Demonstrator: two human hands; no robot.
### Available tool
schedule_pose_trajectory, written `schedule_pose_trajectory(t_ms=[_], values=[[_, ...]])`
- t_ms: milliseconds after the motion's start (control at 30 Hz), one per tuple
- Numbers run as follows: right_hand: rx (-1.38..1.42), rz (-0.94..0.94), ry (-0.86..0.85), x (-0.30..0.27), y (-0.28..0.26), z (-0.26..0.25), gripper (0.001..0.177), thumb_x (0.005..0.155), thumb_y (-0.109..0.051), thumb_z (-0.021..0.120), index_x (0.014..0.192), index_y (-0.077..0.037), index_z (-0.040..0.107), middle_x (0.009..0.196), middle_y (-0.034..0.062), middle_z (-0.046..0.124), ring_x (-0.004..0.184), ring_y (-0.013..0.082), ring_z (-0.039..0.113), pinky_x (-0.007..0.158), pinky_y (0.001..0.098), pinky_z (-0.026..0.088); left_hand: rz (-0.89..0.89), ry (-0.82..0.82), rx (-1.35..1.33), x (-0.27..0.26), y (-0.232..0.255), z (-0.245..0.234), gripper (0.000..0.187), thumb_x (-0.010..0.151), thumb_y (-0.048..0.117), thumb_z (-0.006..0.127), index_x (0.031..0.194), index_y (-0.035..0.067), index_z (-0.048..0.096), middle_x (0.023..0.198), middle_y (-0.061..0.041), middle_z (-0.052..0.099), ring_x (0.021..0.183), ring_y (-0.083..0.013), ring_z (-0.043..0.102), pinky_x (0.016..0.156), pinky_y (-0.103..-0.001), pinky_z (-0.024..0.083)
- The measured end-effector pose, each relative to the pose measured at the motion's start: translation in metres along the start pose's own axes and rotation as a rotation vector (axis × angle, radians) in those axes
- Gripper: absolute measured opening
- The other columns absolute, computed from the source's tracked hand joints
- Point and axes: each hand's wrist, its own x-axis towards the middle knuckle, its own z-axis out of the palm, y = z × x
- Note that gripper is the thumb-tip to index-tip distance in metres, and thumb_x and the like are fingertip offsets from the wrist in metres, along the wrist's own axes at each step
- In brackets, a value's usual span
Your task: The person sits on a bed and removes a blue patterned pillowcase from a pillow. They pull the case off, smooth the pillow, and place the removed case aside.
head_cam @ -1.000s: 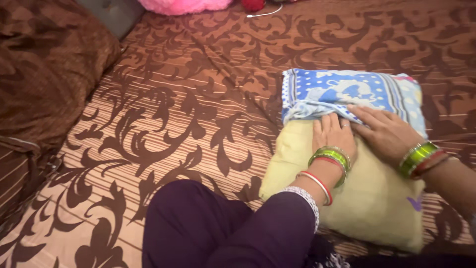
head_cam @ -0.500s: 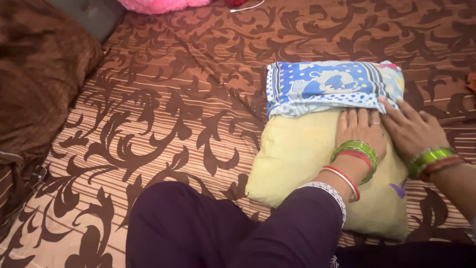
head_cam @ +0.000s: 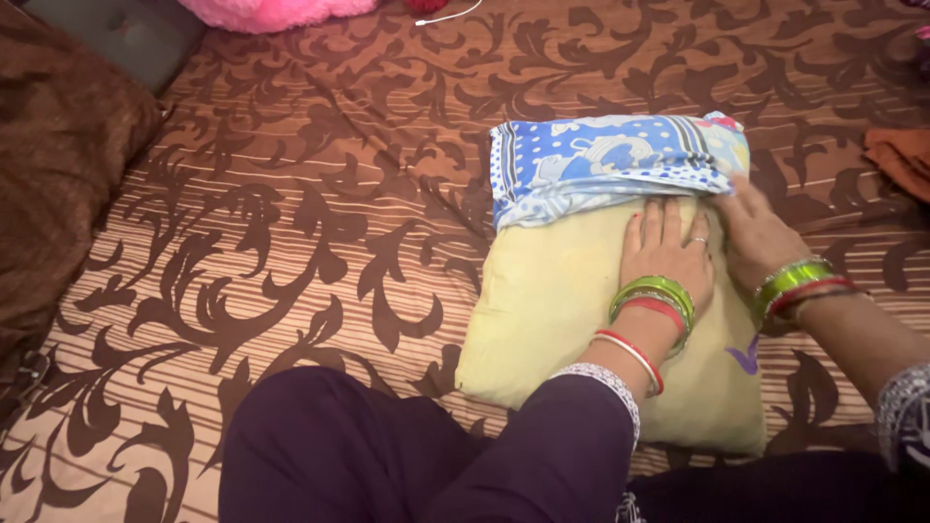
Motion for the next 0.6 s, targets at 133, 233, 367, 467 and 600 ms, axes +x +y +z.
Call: schedule_pose_trajectory(t_ms=[133,233,367,467,600], values=[[0.320,0.187,0.235,-0.027,0.011,0.016,0.067,0.096,-0.028,0.065,0.144,0.006,0.034,0.156,0.0321,0.038,0.130,0.0475,0.056,0.110,0.0487,0.045,-0.023,-0.052,-0.027,-0.002,0.005,-0.008,0.056,0.097,0.037,0.046,0.149,0.018,0.051,0.157,-0.014,0.043,0.150,-0.0319,0.032,0.126,-0.049,0.015],[0.465,0.462,0.152,-0.024,0.020,0.027,0.088,0.092,-0.043,0.070,0.151,0.004,0.025,0.134,0.0450,0.052,0.118,0.0519,0.061,0.106,0.0484,0.047,-0.047,-0.051,-0.036,-0.007,0.008,-0.012,0.054,0.098,0.036,0.046,0.148,0.018,0.053,0.157,-0.013,0.044,0.151,-0.0318,0.032,0.126,-0.049,0.015],[0.432,0.662,0.003,-0.010,0.028,0.044,0.103,0.089,-0.060,0.075,0.150,0.007,0.026,0.127,0.0442,0.058,0.113,0.0540,0.063,0.102,0.0509,0.047,-0.036,-0.018,-0.055,-0.014,0.007,-0.013,0.050,0.098,0.035,0.045,0.145,0.018,0.055,0.158,-0.013,0.044,0.151,-0.0316,0.032,0.126,-0.049,0.015],[0.536,0.727,0.017,-0.011,0.016,0.035,0.112,0.083,-0.061,0.080,0.149,0.012,0.026,0.127,0.0450,0.057,0.110,0.0511,0.065,0.096,0.0500,0.051,-0.037,0.005,-0.113,-0.018,0.000,-0.015,0.049,0.099,0.034,0.045,0.144,0.018,0.056,0.157,-0.014,0.046,0.151,-0.0322,0.034,0.126,-0.049,0.016],[0.577,0.560,0.122,-0.014,-0.015,-0.011,0.090,0.077,-0.052,0.086,0.132,0.013,0.054,0.120,0.0352,0.068,0.104,0.0393,0.070,0.091,0.0456,0.054,-0.065,0.111,-0.249,-0.021,-0.009,-0.023,0.052,0.099,0.036,0.046,0.145,0.015,0.056,0.155,-0.016,0.049,0.149,-0.0357,0.037,0.125,-0.051,0.017]])
